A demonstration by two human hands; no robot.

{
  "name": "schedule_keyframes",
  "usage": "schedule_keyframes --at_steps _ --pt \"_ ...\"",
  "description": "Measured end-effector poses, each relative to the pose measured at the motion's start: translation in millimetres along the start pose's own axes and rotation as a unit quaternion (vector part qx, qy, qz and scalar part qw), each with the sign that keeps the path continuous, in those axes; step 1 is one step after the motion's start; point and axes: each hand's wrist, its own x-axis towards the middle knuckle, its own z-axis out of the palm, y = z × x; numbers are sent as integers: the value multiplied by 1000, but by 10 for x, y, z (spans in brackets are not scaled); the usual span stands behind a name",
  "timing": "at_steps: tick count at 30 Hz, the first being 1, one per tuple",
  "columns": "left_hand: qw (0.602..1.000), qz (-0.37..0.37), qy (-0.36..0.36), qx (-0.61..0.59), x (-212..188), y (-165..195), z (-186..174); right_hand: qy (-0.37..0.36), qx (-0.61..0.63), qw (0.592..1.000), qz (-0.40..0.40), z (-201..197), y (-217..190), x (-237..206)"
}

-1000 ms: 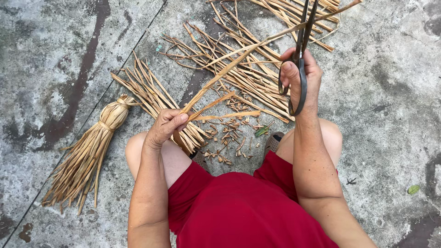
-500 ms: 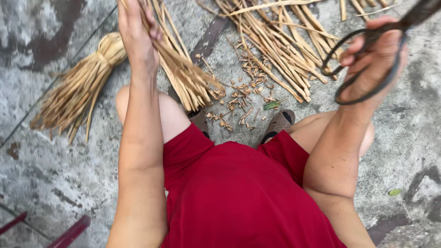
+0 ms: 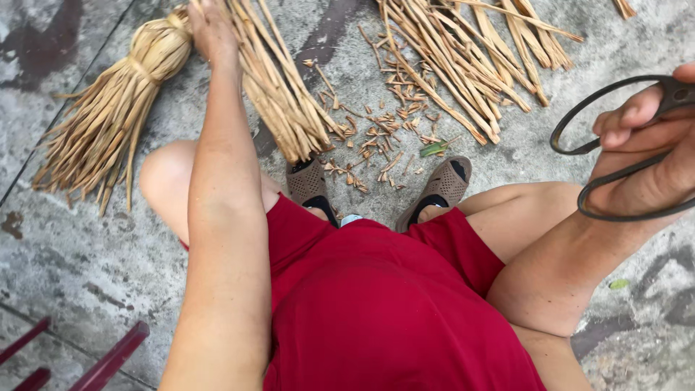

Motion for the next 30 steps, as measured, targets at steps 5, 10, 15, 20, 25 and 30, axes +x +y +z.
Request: schedule_keyframes --at_steps 5,10,15,20,25,30 --pt "955 -164 -33 247 63 -121 272 40 7 999 -8 -37 -17 -36" --pt "944 26 -37 326 -84 -219 850 89 4 996 -9 -136 -92 -103" --pt "888 277 -306 202 -592 -328 1779 126 -4 992 -3 -226 -131 -150" --pt "705 430 -513 236 -1549 -305 2651 162 -19 987 10 -337 -123 -175" --pt "502 474 -600 403 -2220 -147 3272 204 -30 978 34 -404 -134 -146" --pt "495 518 -525 460 -2415 -122 3546 244 -20 969 35 -457 -101 -116"
